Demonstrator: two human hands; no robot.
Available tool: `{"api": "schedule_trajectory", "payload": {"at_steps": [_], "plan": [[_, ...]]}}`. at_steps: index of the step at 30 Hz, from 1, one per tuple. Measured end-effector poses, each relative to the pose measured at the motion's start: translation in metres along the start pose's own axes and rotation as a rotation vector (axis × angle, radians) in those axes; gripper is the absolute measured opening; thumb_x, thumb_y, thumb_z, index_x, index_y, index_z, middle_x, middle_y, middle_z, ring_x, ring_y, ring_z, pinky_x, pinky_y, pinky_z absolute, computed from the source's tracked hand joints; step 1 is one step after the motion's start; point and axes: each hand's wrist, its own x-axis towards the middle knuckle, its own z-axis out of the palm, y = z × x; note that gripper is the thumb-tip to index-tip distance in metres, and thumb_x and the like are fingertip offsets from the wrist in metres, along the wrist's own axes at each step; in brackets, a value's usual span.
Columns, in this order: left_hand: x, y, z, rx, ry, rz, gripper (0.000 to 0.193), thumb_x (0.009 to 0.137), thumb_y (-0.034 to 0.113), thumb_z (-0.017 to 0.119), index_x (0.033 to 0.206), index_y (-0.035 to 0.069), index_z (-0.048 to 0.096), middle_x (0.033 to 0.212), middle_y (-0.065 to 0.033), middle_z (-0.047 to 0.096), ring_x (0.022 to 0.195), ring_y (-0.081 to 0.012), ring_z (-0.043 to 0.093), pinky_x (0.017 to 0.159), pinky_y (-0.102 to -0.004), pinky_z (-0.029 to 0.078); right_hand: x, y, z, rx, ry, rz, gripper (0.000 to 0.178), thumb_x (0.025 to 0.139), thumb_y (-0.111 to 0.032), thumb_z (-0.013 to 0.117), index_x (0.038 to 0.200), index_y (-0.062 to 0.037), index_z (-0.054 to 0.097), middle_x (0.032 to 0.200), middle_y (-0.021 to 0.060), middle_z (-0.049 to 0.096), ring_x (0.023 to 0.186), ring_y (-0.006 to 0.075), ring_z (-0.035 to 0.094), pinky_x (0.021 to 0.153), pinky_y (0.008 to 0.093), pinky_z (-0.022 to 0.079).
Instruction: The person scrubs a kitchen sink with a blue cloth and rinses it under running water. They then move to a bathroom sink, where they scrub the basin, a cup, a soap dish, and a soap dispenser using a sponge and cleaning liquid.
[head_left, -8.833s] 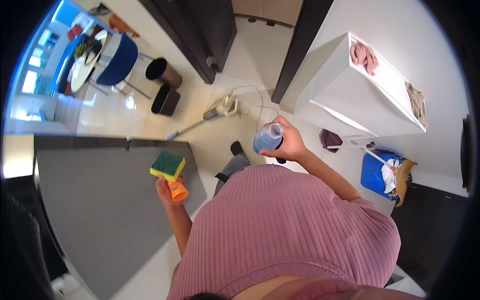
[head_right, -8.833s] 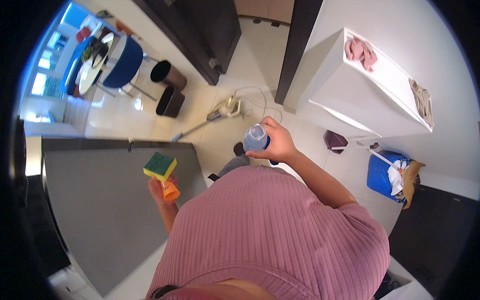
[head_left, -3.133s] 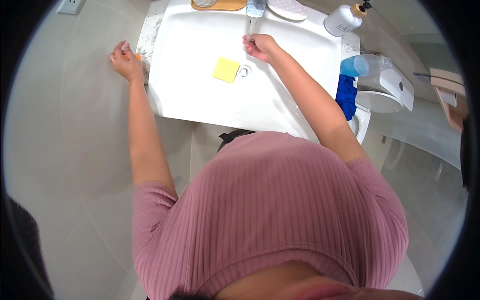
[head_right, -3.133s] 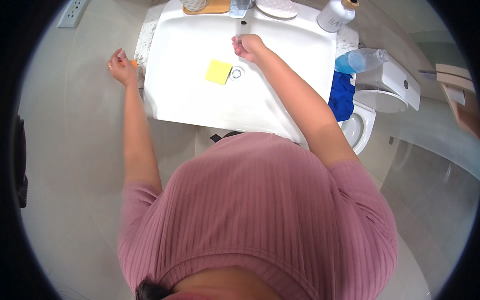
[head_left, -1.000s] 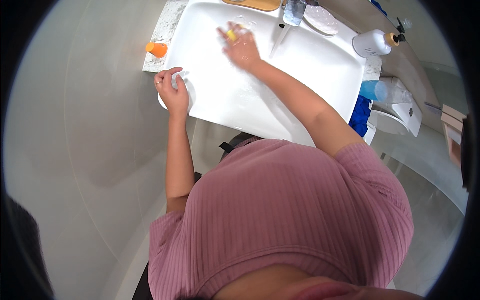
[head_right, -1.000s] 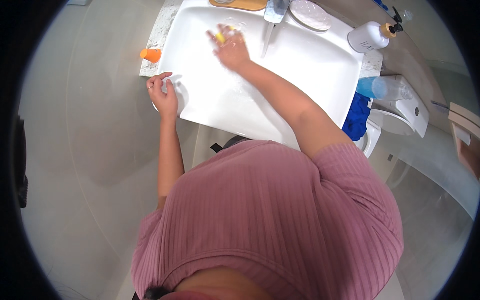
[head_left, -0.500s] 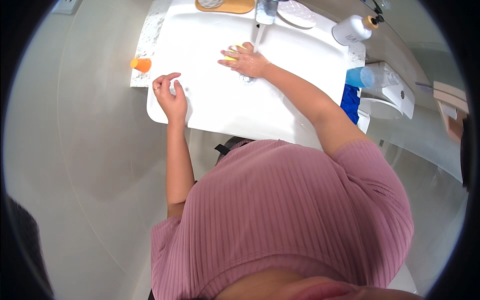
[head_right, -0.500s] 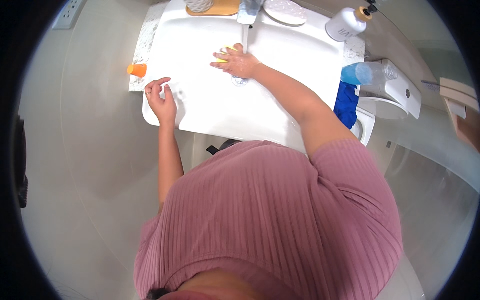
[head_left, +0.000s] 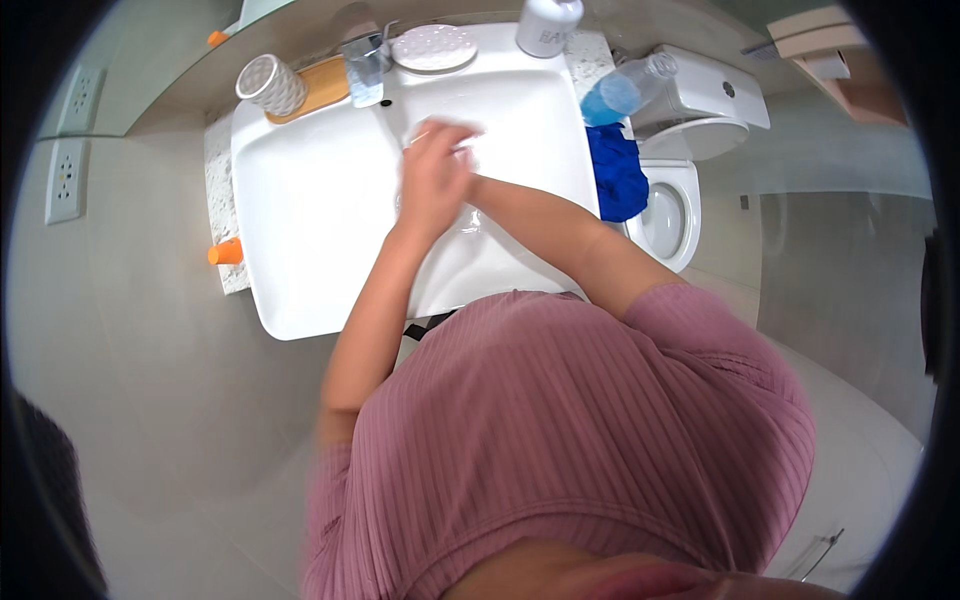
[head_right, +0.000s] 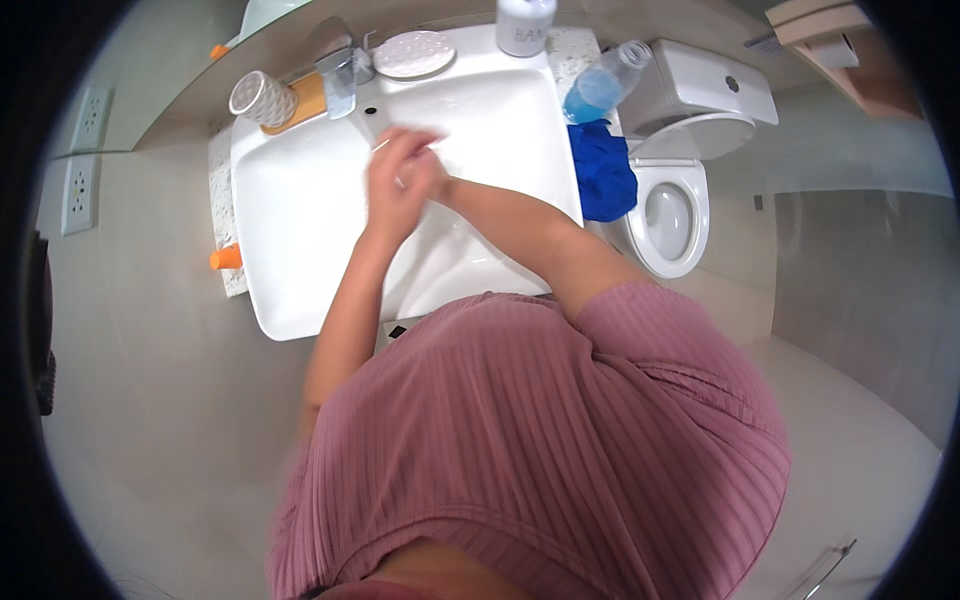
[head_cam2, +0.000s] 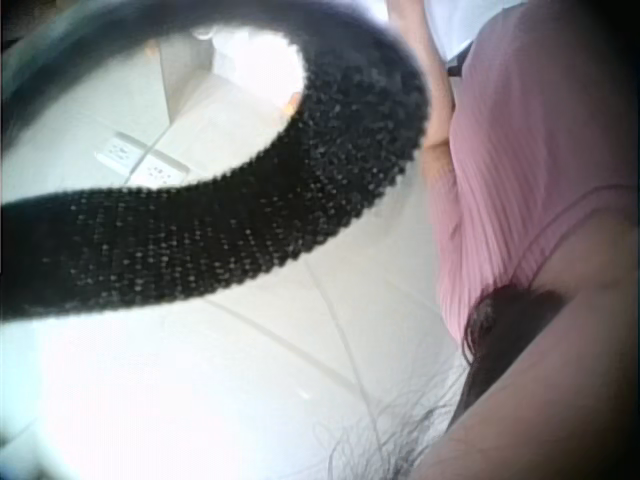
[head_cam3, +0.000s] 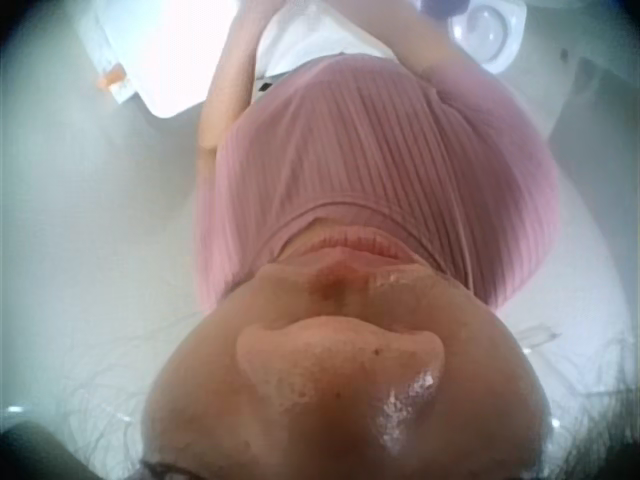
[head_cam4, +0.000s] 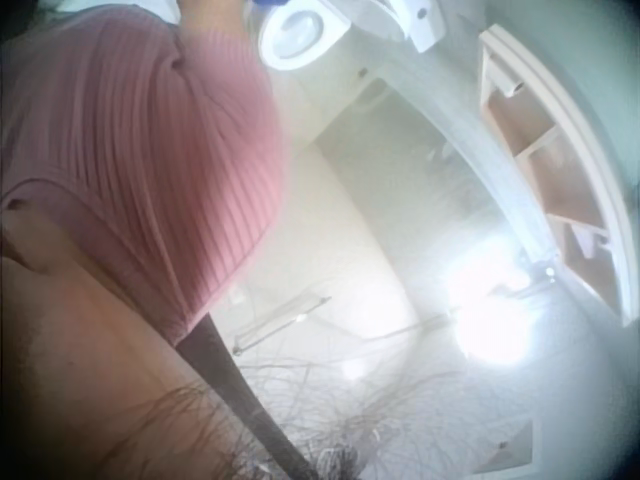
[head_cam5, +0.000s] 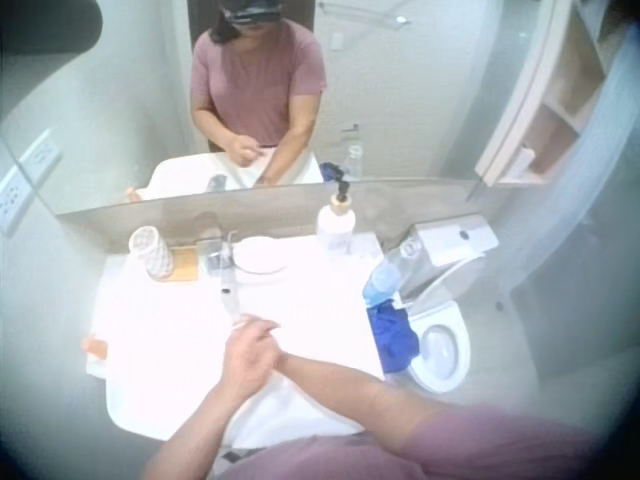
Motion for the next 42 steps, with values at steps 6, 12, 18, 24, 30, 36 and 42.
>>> {"api": "schedule_trajectory", "payload": {"at_steps": [6,12,18,24,30,36,42], "plan": [[0.11,-0.016,0.154,-0.063,-0.142,0.174,0.08,0.059,0.031,0.082,0.126,0.009,0.045,0.117,-0.0163,0.055,0.103,-0.033,0.057,0.087,-0.0391,0.047,0.004,-0.159,-0.046,-0.427,-0.219,0.532,0.04,0.095,-0.035,0.049,0.077,-0.0019,0.062,0.06,0.0078,0.056,0.057,0.0234,0.056,0.06,0.0334,0.046],[0.134,-0.019,0.192,-0.137,-0.265,0.063,0.082,0.055,0.037,0.085,0.119,0.012,0.041,0.093,-0.0154,0.063,0.086,-0.0334,0.064,0.076,-0.0376,0.05,-0.032,-0.065,-0.054,0.71,-0.224,0.4,0.029,0.091,-0.031,0.058,0.102,-0.0042,0.056,0.096,0.0024,0.059,0.088,0.0134,0.055,0.076,0.0298,0.046],[0.098,0.028,0.068,-0.151,-0.059,0.145,0.07,0.06,0.03,0.08,0.117,0.009,0.046,0.091,-0.0152,0.062,0.087,-0.0322,0.062,0.076,-0.0387,0.05,-0.041,-0.072,-0.097,0.856,-0.219,0.615,0.062,0.084,-0.037,0.064,0.133,-0.0079,0.041,0.128,0.007,0.048,0.115,0.0185,0.047,0.1,0.0352,0.036],[0.008,0.03,-0.034,0.178,-0.369,-0.401,0.075,0.062,0.033,0.08,0.123,0.013,0.041,0.087,-0.0153,0.064,0.082,-0.0293,0.065,0.073,-0.0371,0.049,-0.012,-0.121,-0.123,1.217,-0.192,0.815,0.051,0.093,-0.038,0.049,0.133,-0.0075,0.042,0.126,0.0121,0.051,0.115,0.0262,0.051,0.1,0.0432,0.04],[-0.056,0.019,-0.065,0.382,-0.498,-0.706,0.071,0.065,0.041,0.074,0.122,0.014,0.042,0.079,-0.0181,0.064,0.074,-0.0348,0.064,0.067,-0.0396,0.048,0.009,-0.157,-0.102,1.338,-0.359,0.923,0.056,0.096,-0.046,0.036,0.137,-0.0085,0.038,0.133,0.0215,0.045,0.124,0.0353,0.043,0.102,0.0462,0.037],[-0.069,0.016,-0.068,0.396,-0.475,-0.711,0.073,0.065,0.043,0.074,0.123,0.013,0.043,0.083,-0.0185,0.064,0.077,-0.0352,0.064,0.069,-0.04,0.048,0.014,-0.157,-0.085,1.391,-0.394,0.907,0.052,0.096,-0.045,0.039,0.131,-0.0073,0.045,0.125,0.019,0.05,0.12,0.0329,0.048,0.101,0.0456,0.039],[-0.066,0.019,-0.073,0.399,-0.557,-0.764,0.072,0.065,0.045,0.073,0.122,0.011,0.045,0.086,-0.0189,0.065,0.079,-0.0352,0.065,0.071,-0.0401,0.048,0.018,-0.16,-0.082,1.369,-0.404,0.876,0.05,0.096,-0.044,0.039,0.13,-0.0076,0.046,0.124,0.0209,0.051,0.118,0.0346,0.049,0.104,0.0453,0.036]]}}
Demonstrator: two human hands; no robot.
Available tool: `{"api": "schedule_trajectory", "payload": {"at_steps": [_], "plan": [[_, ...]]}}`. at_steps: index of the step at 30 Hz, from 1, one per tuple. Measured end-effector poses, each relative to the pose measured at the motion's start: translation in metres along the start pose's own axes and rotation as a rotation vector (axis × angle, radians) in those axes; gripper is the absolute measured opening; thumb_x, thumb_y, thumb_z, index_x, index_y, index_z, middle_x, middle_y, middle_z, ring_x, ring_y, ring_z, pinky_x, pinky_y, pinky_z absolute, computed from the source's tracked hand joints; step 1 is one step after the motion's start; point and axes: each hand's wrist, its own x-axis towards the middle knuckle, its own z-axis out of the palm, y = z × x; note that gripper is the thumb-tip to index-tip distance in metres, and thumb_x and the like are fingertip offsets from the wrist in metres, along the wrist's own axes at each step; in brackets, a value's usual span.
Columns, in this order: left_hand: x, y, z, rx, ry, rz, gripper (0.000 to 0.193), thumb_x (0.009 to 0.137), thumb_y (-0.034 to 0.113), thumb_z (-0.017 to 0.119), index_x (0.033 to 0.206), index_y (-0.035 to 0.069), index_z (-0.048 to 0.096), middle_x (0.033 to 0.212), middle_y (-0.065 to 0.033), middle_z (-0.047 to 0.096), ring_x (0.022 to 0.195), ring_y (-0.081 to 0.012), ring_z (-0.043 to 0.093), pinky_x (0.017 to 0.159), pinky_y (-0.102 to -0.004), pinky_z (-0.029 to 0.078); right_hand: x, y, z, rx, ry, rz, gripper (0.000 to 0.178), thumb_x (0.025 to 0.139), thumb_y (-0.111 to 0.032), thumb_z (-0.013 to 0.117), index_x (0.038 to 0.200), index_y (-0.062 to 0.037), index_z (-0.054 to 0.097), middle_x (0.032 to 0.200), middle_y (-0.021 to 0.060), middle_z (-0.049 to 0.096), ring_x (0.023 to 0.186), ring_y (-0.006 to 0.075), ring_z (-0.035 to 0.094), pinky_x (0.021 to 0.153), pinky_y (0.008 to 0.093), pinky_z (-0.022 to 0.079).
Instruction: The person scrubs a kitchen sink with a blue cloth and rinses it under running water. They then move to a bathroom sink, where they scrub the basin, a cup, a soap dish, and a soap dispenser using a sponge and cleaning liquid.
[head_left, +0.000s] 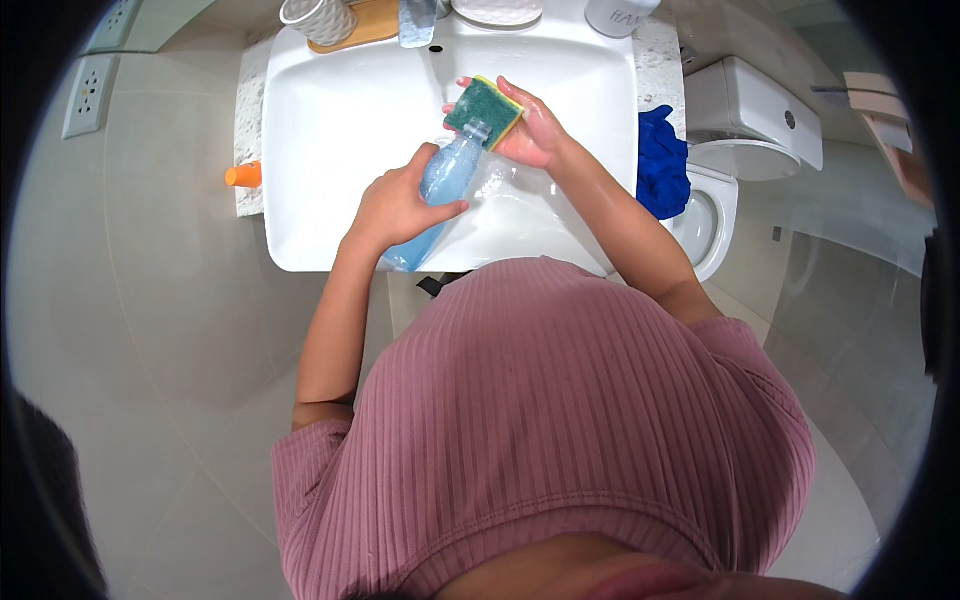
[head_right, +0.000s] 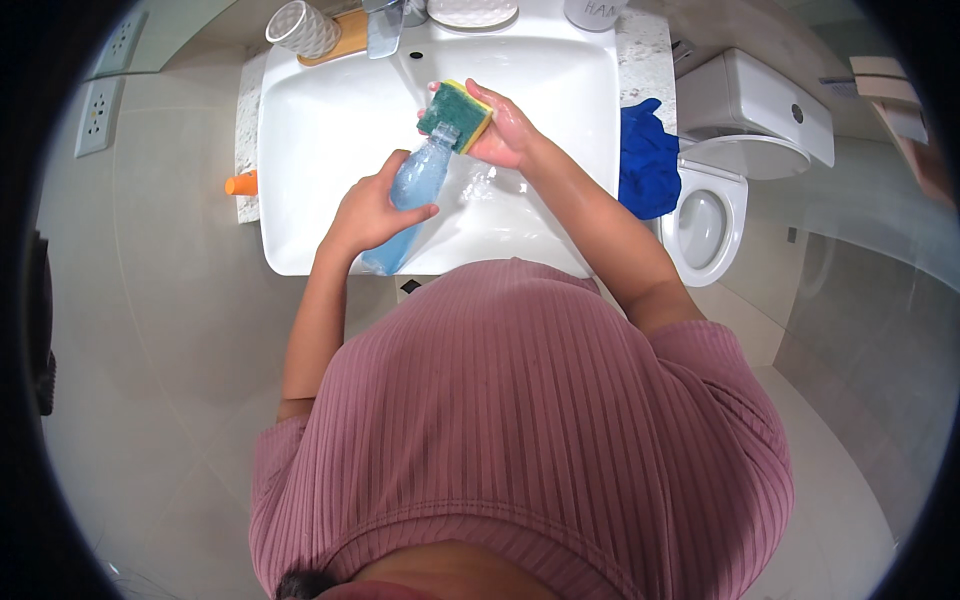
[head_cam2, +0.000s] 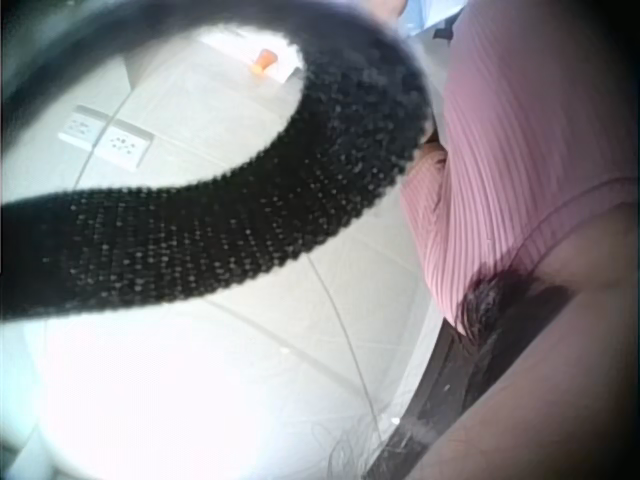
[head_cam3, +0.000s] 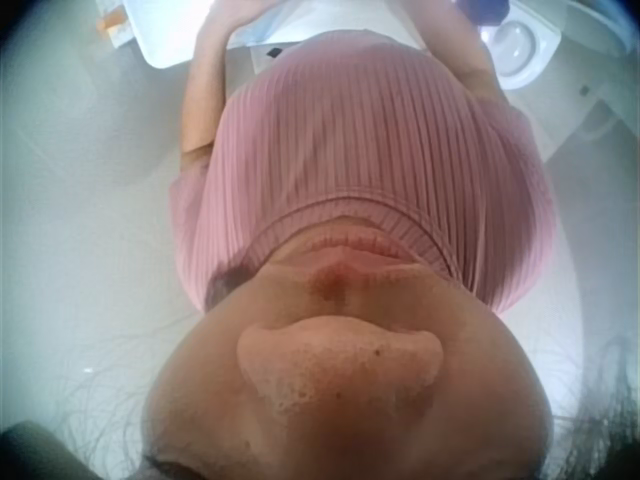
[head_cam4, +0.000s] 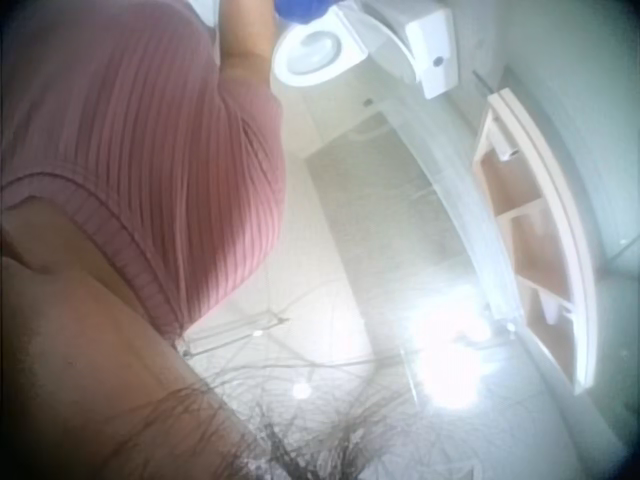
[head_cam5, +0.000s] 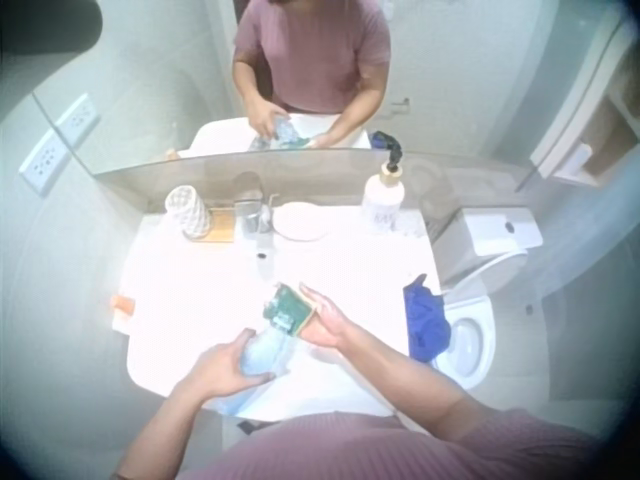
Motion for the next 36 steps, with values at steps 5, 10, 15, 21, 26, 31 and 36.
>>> {"api": "schedule_trajectory", "payload": {"at_steps": [5,10,15,21,26,31,36], "plan": [[0.001,0.0,-0.001,0.004,-0.042,-0.011,0.07,0.065,0.045,0.073,0.12,0.011,0.046,0.083,-0.0185,0.065,0.078,-0.035,0.065,0.071,-0.0398,0.048,0.001,0.001,-0.004,0.026,0.012,0.004,0.055,0.096,-0.043,0.04,0.138,-0.0071,0.036,0.132,0.0267,0.043,0.122,0.0402,0.044,0.107,0.0481,0.031],[0.002,-0.004,-0.001,-0.004,-0.044,0.001,0.069,0.065,0.045,0.073,0.118,0.011,0.046,0.082,-0.019,0.065,0.077,-0.0351,0.065,0.07,-0.0396,0.048,0.0,0.003,-0.007,0.068,0.021,0.015,0.057,0.095,-0.045,0.04,0.138,-0.0079,0.036,0.134,0.0269,0.041,0.124,0.0412,0.042,0.107,0.0488,0.03],[0.001,-0.004,-0.004,-0.001,-0.061,-0.011,0.069,0.065,0.045,0.073,0.118,0.011,0.046,0.082,-0.0193,0.065,0.075,-0.0352,0.065,0.069,-0.0395,0.048,-0.001,0.007,-0.007,0.101,0.027,0.038,0.057,0.095,-0.046,0.039,0.138,-0.009,0.036,0.135,0.0264,0.04,0.124,0.0409,0.042,0.107,0.049,0.03],[-0.002,-0.013,-0.002,-0.019,-0.051,-0.015,0.07,0.065,0.045,0.072,0.12,0.011,0.046,0.082,-0.0199,0.065,0.075,-0.0348,0.065,0.07,-0.0393,0.048,0.001,0.011,-0.005,0.126,0.018,0.083,0.058,0.095,-0.047,0.036,0.14,-0.0109,0.035,0.136,0.0253,0.04,0.125,0.0392,0.042,0.106,0.0487,0.031],[-0.007,-0.012,-0.01,-0.036,-0.09,-0.046,0.072,0.065,0.044,0.073,0.123,0.012,0.045,0.084,-0.0204,0.065,0.077,-0.0347,0.065,0.071,-0.0395,0.048,0.006,0.014,-0.003,0.113,0.01,0.092,0.057,0.095,-0.047,0.035,0.14,-0.0113,0.034,0.136,0.025,0.04,0.125,0.0387,0.042,0.105,0.0495,0.031],[-0.013,-0.017,-0.013,-0.087,-0.044,-0.041,0.072,0.065,0.044,0.073,0.123,0.012,0.045,0.085,-0.0205,0.065,0.079,-0.0354,0.064,0.071,-0.0399,0.048,0.01,0.014,0.005,0.119,-0.008,0.111,0.057,0.096,-0.047,0.035,0.14,-0.0111,0.033,0.137,0.0254,0.039,0.127,0.039,0.04,0.106,0.0502,0.03],[-0.026,-0.033,-0.014,-0.141,0.107,0.059,0.072,0.065,0.043,0.074,0.123,0.013,0.044,0.087,-0.0199,0.064,0.083,-0.0359,0.063,0.073,-0.0398,0.048,0.014,0.013,0.019,0.17,-0.041,0.141,0.058,0.095,-0.047,0.035,0.14,-0.0101,0.033,0.139,0.0249,0.036,0.128,0.0389,0.038,0.106,0.0496,0.031]]}}
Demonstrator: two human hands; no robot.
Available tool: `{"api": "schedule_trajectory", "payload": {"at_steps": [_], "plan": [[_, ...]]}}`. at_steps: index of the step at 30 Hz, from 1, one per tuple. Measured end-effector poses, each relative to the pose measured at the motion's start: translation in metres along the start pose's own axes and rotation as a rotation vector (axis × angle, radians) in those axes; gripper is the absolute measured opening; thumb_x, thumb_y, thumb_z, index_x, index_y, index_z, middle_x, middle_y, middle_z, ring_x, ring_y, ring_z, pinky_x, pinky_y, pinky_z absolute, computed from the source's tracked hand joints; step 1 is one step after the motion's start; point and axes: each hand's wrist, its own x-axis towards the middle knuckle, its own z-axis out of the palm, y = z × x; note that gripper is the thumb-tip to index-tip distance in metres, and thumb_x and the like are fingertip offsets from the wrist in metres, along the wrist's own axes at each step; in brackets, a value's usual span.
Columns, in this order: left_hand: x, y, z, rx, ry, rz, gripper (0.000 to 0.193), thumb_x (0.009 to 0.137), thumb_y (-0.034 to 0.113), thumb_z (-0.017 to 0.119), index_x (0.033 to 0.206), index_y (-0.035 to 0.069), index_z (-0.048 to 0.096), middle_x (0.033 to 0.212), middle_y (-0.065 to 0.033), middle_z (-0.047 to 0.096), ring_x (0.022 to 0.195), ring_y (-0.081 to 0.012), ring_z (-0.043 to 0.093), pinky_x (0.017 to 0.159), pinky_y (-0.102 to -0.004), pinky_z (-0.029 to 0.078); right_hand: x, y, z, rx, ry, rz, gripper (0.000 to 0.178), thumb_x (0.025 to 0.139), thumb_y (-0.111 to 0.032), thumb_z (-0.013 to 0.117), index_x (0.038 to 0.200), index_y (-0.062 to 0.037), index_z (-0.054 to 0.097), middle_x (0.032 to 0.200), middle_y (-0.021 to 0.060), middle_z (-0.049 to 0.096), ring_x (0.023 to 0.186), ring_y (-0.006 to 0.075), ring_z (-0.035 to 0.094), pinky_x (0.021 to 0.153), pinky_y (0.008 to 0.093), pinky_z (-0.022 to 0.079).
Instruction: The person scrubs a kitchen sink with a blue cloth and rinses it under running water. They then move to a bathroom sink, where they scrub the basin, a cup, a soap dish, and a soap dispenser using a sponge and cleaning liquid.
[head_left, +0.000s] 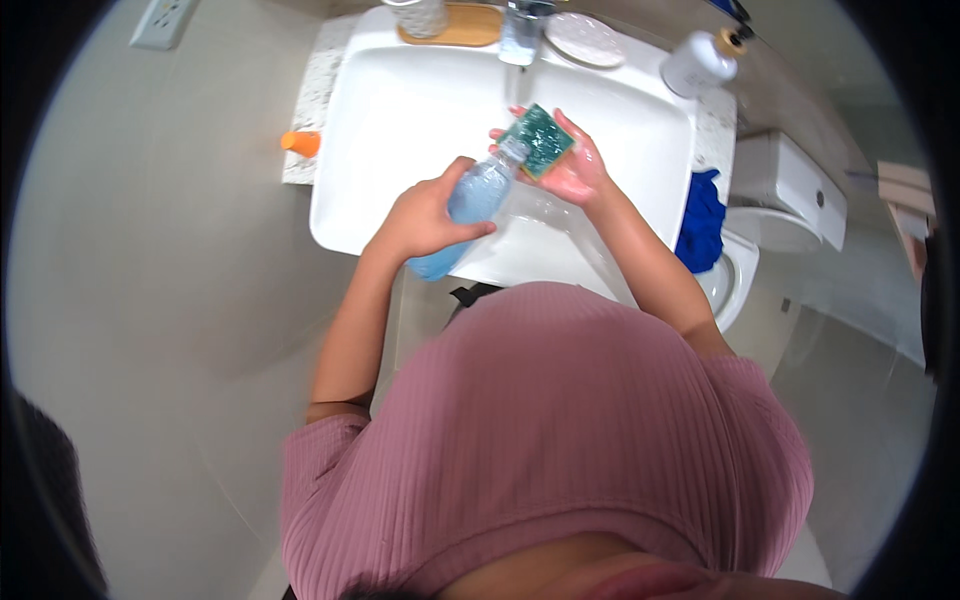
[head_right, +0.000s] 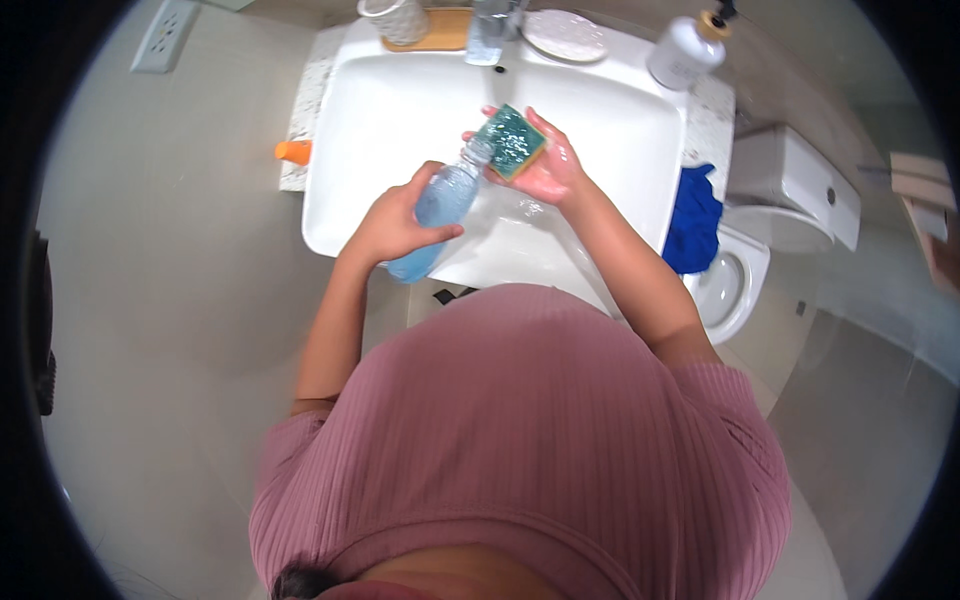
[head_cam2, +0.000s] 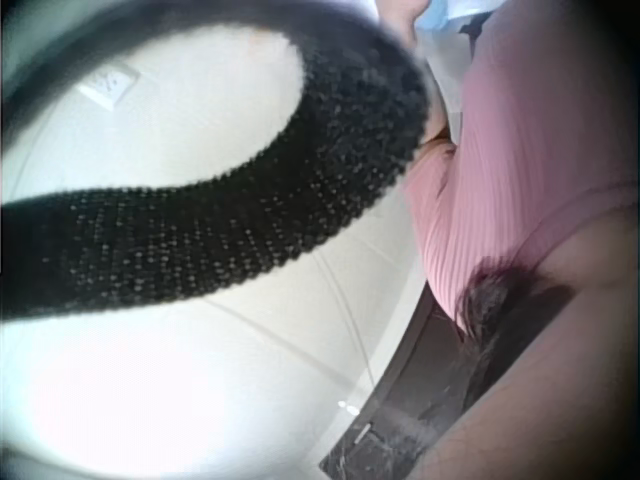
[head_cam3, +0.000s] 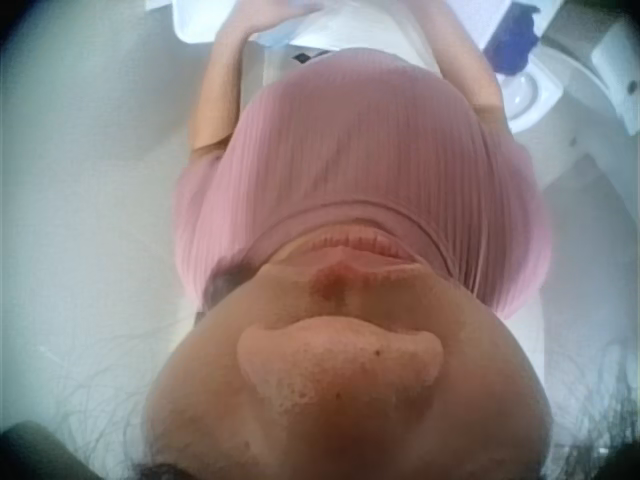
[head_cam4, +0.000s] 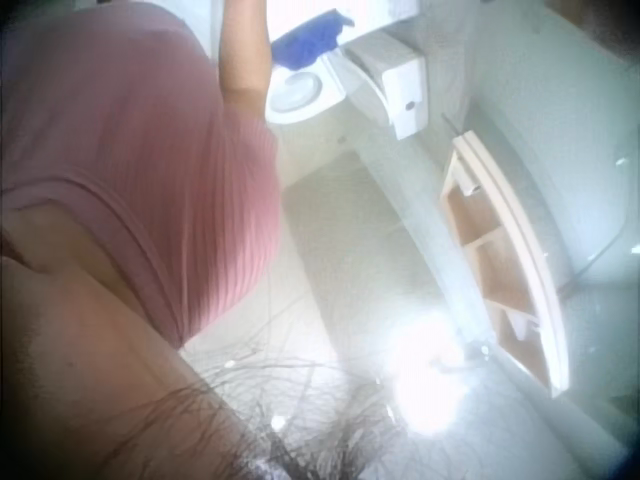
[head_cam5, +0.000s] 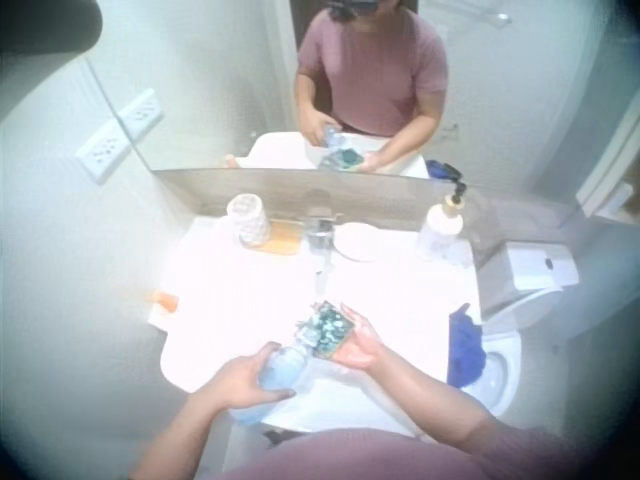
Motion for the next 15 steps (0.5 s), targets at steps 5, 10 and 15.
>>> {"api": "schedule_trajectory", "payload": {"at_steps": [5,10,15], "plan": [[-0.016,-0.016,-0.016,-0.079,0.163,0.061,0.076,0.064,0.038,0.079,0.126,0.013,0.042,0.093,-0.0165,0.062,0.09,-0.0329,0.062,0.079,-0.0375,0.047,0.004,0.002,0.02,0.05,0.051,0.029,0.055,0.096,-0.048,0.03,0.138,-0.0114,0.037,0.138,0.0259,0.037,0.126,0.0391,0.04,0.098,0.0502,0.038],[-0.017,-0.061,-0.052,-0.252,0.611,0.109,0.095,0.064,0.035,0.085,0.133,-0.003,0.032,0.109,-0.0146,0.06,0.101,-0.0236,0.059,0.089,-0.0351,0.047,0.014,0.001,-0.004,0.044,0.014,0.043,0.036,0.091,-0.027,0.055,0.123,-0.014,0.047,0.136,0.0243,0.038,0.116,0.0383,0.045,0.079,0.0375,0.049],[0.037,-0.083,-0.136,-0.305,1.057,0.178,0.082,0.066,0.026,0.084,0.124,0.004,0.031,0.119,-0.0176,0.053,0.105,-0.0273,0.056,0.086,-0.037,0.048,0.044,-0.001,-0.049,0.065,-0.112,0.102,0.03,0.092,-0.031,0.055,0.11,-0.0076,0.05,0.11,0.0158,0.05,0.087,0.0192,0.053,0.053,0.0225,0.046]]}}
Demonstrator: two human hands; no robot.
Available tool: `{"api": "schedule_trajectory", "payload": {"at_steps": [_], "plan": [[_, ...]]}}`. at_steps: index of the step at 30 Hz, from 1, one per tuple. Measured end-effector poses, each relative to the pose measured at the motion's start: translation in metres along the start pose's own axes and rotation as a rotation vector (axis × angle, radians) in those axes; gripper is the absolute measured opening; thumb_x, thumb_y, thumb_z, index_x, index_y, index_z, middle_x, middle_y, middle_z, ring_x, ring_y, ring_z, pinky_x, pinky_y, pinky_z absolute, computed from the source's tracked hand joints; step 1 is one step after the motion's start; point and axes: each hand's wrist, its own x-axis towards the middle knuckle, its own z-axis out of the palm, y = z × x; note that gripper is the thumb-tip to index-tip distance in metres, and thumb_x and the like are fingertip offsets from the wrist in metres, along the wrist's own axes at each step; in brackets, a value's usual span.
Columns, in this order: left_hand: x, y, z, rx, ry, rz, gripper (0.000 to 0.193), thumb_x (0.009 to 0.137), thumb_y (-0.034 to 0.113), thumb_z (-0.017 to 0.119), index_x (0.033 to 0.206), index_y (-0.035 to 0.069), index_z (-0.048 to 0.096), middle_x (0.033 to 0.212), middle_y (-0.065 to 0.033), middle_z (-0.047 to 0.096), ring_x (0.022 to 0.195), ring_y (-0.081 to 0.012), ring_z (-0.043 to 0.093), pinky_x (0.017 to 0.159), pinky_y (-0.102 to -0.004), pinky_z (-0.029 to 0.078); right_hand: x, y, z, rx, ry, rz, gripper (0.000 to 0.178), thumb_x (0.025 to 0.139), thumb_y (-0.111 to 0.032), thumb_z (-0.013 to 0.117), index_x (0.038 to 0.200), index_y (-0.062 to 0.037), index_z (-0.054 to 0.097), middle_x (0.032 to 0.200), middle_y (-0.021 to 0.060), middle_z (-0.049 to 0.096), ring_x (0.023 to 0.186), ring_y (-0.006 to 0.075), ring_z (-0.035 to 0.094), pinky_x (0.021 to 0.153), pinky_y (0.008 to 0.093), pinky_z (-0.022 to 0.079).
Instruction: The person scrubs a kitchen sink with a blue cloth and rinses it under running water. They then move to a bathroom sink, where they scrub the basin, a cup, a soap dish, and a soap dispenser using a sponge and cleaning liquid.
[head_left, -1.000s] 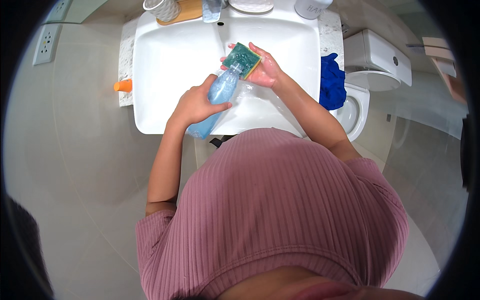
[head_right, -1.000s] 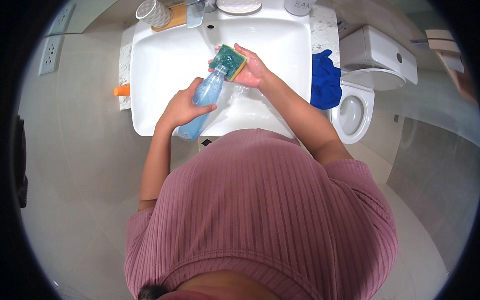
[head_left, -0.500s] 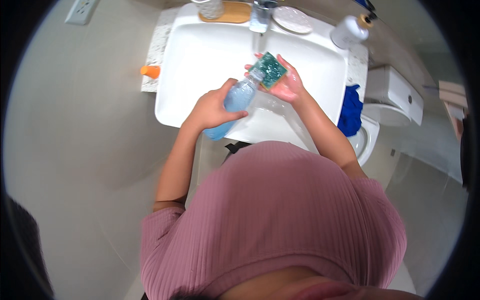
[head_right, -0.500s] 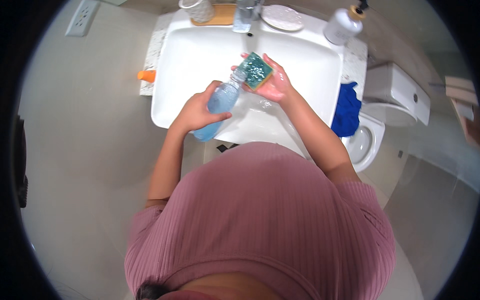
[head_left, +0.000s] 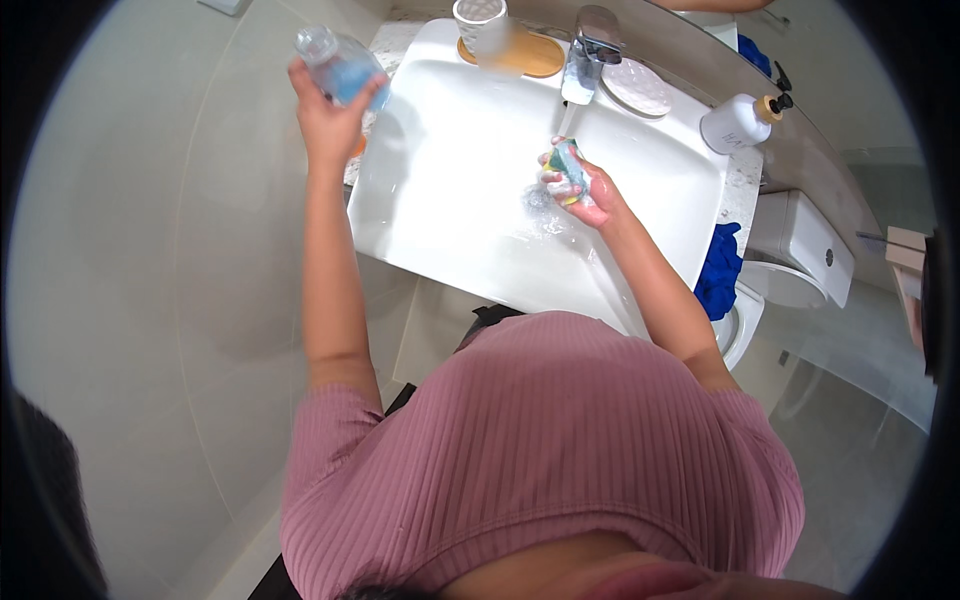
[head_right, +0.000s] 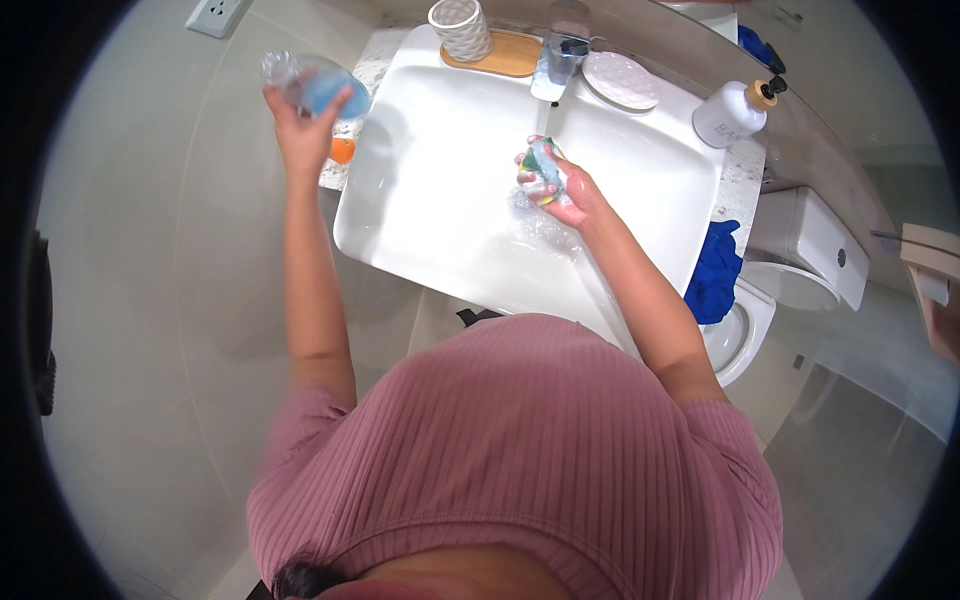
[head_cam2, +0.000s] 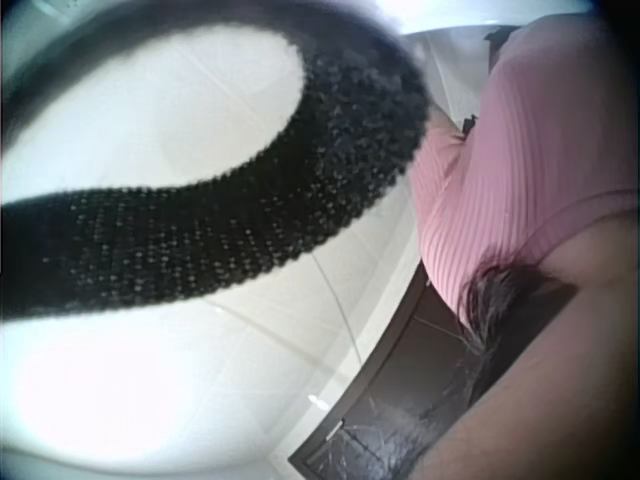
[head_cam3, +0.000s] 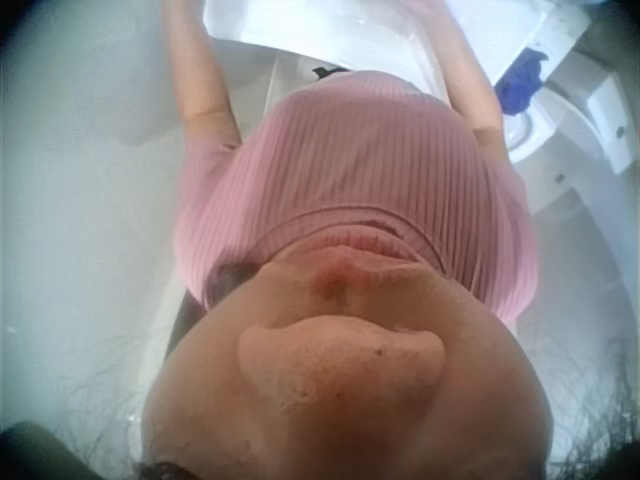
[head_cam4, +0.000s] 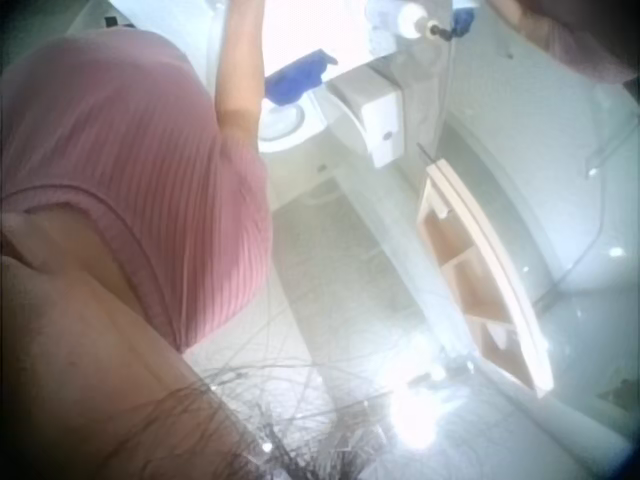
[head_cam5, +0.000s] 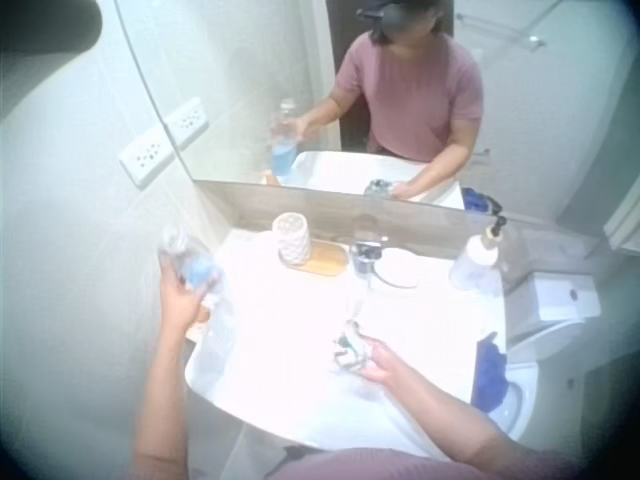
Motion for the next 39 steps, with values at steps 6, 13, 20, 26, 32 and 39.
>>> {"api": "schedule_trajectory", "payload": {"at_steps": [6,13,20,26,32,39], "plan": [[0.068,-0.1,0.022,0.205,0.281,0.059,0.082,0.065,0.024,0.084,0.124,0.006,0.03,0.119,-0.0209,0.052,0.109,-0.0323,0.054,0.092,-0.0401,0.043,0.014,0.017,0.042,-0.333,0.395,-0.075,0.034,0.091,-0.034,0.056,0.107,-0.0044,0.051,0.097,0.0114,0.056,0.069,0.0116,0.055,0.045,0.0175,0.045],[0.062,-0.128,0.032,0.255,0.275,-0.088,0.087,0.063,0.017,0.084,0.127,0.008,0.026,0.119,-0.0219,0.052,0.11,-0.0357,0.051,0.095,-0.0412,0.04,0.025,0.004,0.024,-0.632,0.471,0.005,0.048,0.088,-0.044,0.058,0.1,0.0021,0.052,0.082,0.0134,0.06,0.049,0.0106,0.05,0.039,0.02,0.039],[-0.01,0.025,0.129,-0.138,-0.034,-0.006,0.048,0.075,0.015,0.074,0.113,0.001,0.049,0.091,-0.0104,0.06,0.079,-0.0184,0.058,0.075,-0.0306,0.05,0.073,-0.026,-0.013,-0.839,0.522,0.121,0.034,0.088,-0.043,0.061,0.097,-0.0098,0.056,0.081,0.0065,0.063,0.052,0.011,0.053,0.04,0.0226,0.038],[0.001,0.092,0.196,-0.72,-0.59,-0.701,0.022,0.088,0.017,0.063,0.098,-0.003,0.058,0.085,-0.0105,0.064,0.066,-0.0106,0.059,0.059,-0.0202,0.05,0.077,-0.038,0.031,-1.137,0.312,0.269,0.035,0.088,-0.044,0.059,0.096,-0.0101,0.06,0.079,0.0026,0.065,0.059,0.0126,0.058,0.049,0.0251,0.044],[0.004,0.072,0.213,-0.629,-0.687,-0.676,0.017,0.087,0.017,0.064,0.093,0.001,0.063,0.078,-0.0058,0.066,0.056,-0.0061,0.055,0.053,-0.017,0.047,0.03,-0.03,0.01,-0.646,0.237,0.109,0.044,0.091,-0.022,0.059,0.129,-0.007,0.043,0.116,0.0156,0.056,0.102,0.0269,0.06,0.073,0.0355,0.053],[0.018,0.05,0.188,-0.473,-0.74,-0.579,0.019,0.09,0.022,0.061,0.094,0.004,0.065,0.069,0.0001,0.062,0.053,-0.003,0.05,0.055,-0.0162,0.042,0.051,-0.034,0.003,-0.895,0.637,-0.135,0.027,0.096,-0.027,0.046,0.112,-0.0069,0.054,0.081,0.0143,0.063,0.07,0.0269,0.065,0.055,0.0308,0.047]]}}
